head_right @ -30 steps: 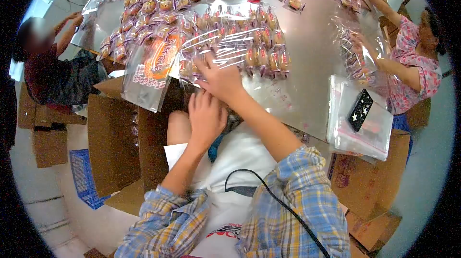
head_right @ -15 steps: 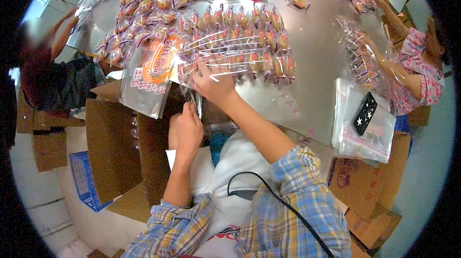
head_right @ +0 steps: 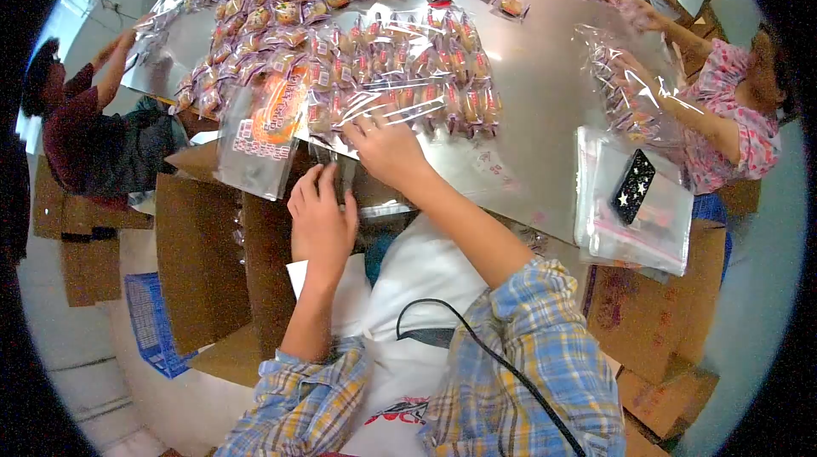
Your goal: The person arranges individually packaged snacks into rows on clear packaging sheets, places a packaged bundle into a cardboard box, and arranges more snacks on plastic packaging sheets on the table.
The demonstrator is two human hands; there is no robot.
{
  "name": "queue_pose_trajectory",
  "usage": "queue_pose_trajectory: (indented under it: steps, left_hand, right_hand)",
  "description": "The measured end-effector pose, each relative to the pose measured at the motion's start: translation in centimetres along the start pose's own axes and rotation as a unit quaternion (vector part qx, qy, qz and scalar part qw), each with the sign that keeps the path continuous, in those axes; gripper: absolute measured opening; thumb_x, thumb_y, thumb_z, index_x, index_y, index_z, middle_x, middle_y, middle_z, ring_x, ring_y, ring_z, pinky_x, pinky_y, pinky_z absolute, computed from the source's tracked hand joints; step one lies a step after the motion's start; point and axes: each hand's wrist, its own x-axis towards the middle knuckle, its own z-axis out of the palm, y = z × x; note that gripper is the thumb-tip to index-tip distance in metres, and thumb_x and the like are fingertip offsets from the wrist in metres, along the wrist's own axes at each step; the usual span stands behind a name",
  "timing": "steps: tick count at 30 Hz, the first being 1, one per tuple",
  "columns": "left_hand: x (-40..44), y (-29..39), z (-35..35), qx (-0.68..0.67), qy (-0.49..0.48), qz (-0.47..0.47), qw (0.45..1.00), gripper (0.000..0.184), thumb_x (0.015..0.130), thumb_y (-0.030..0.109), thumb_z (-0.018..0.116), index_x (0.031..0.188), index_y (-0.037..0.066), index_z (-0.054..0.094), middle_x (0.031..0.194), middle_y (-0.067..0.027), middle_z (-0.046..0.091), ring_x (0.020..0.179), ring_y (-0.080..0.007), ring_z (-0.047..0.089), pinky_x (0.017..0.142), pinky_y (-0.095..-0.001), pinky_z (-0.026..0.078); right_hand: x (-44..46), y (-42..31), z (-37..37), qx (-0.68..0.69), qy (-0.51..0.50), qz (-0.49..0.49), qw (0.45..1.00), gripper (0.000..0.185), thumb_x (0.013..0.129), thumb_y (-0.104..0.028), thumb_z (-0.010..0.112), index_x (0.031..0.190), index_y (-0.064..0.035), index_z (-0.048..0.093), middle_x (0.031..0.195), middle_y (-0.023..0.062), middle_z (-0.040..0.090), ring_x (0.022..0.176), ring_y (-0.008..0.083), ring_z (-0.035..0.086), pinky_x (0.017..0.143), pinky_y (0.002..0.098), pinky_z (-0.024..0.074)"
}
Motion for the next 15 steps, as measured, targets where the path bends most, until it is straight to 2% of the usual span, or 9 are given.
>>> queue_pose_trajectory:
  steps: [1,2,3,5,8,11,12,15]
  left_hand:
    - [-0.2,0.6,0.0,-0.003,0.025,0.049,0.998,0.042,0.09,0.015,0.073,0.131,0.004,0.065,0.125,-0.0153,0.064,0.118,-0.0353,0.06,0.104,-0.0467,0.044]
    - [-0.6,0.7,1.0,-0.053,0.005,0.082,0.995,0.042,0.088,0.012,0.073,0.129,0.005,0.067,0.125,-0.0156,0.064,0.117,-0.0336,0.06,0.103,-0.0464,0.045]
    - [-0.7,1.2,2.4,-0.112,-0.022,0.087,0.99,0.044,0.088,0.016,0.074,0.128,0.001,0.066,0.127,-0.0184,0.064,0.12,-0.0362,0.059,0.104,-0.048,0.045]
    - [0.3,2.7,3.7,-0.084,-0.031,0.052,0.995,0.052,0.087,0.02,0.076,0.13,-0.005,0.062,0.131,-0.0222,0.063,0.126,-0.0393,0.057,0.107,-0.0496,0.044]
    - [2.0,2.4,6.6,-0.058,-0.035,0.035,0.997,0.061,0.089,0.028,0.076,0.134,-0.01,0.058,0.139,-0.0263,0.06,0.134,-0.0427,0.053,0.113,-0.0518,0.041]
    - [2.6,2.2,7.9,-0.032,-0.043,0.025,0.998,0.065,0.091,0.032,0.073,0.139,-0.009,0.056,0.145,-0.0267,0.057,0.14,-0.0428,0.049,0.117,-0.0536,0.037]
    - [2.6,2.4,7.8,-0.033,-0.074,0.004,0.997,0.067,0.094,0.036,0.07,0.141,-0.008,0.055,0.149,-0.0261,0.055,0.145,-0.0413,0.046,0.12,-0.0546,0.034]
    - [2.2,2.0,7.7,-0.034,-0.101,0.003,0.994,0.069,0.093,0.036,0.071,0.144,-0.007,0.053,0.152,-0.0249,0.053,0.146,-0.0396,0.045,0.121,-0.0544,0.033]
  right_hand:
    - [-0.5,0.3,-0.7,-0.018,0.018,-0.012,1.0,0.077,0.077,-0.022,0.079,0.15,-0.0176,0.055,0.136,0.0101,0.064,0.114,0.0299,0.068,0.094,0.0481,0.0545]
    - [-1.0,0.5,-1.4,-0.029,-0.001,0.003,1.0,0.075,0.077,-0.025,0.08,0.147,-0.0178,0.057,0.13,0.0089,0.065,0.112,0.0283,0.068,0.094,0.0472,0.0536]
    - [-1.2,1.2,-1.9,-0.046,0.02,-0.006,0.999,0.074,0.077,-0.028,0.08,0.147,-0.0185,0.057,0.133,0.0081,0.064,0.11,0.0276,0.068,0.095,0.0472,0.0526]
    - [-1.5,2.2,-1.4,-0.026,-0.001,0.041,0.999,0.082,0.081,-0.038,0.083,0.154,-0.0202,0.053,0.124,0.0096,0.071,0.128,0.0349,0.06,0.118,0.0535,0.037]
    - [-1.5,3.1,0.0,-0.038,0.015,0.062,0.997,0.071,0.082,-0.035,0.082,0.147,-0.0189,0.06,0.124,0.0087,0.071,0.127,0.0343,0.061,0.114,0.0504,0.0416]
    - [-1.0,3.1,-0.1,-0.04,0.033,0.059,0.997,0.059,0.082,-0.032,0.081,0.137,-0.017,0.067,0.126,0.0078,0.072,0.125,0.0342,0.062,0.108,0.0476,0.0477]
    - [-0.8,3.3,0.1,-0.036,0.051,0.051,0.997,0.055,0.081,-0.031,0.082,0.132,-0.0165,0.07,0.129,0.0081,0.072,0.126,0.0341,0.063,0.101,0.0461,0.0519]
    - [-0.6,4.1,1.1,-0.071,0.074,0.027,0.994,0.053,0.08,-0.031,0.081,0.131,-0.0169,0.07,0.131,0.0089,0.071,0.123,0.0332,0.066,0.1,0.0459,0.0531]
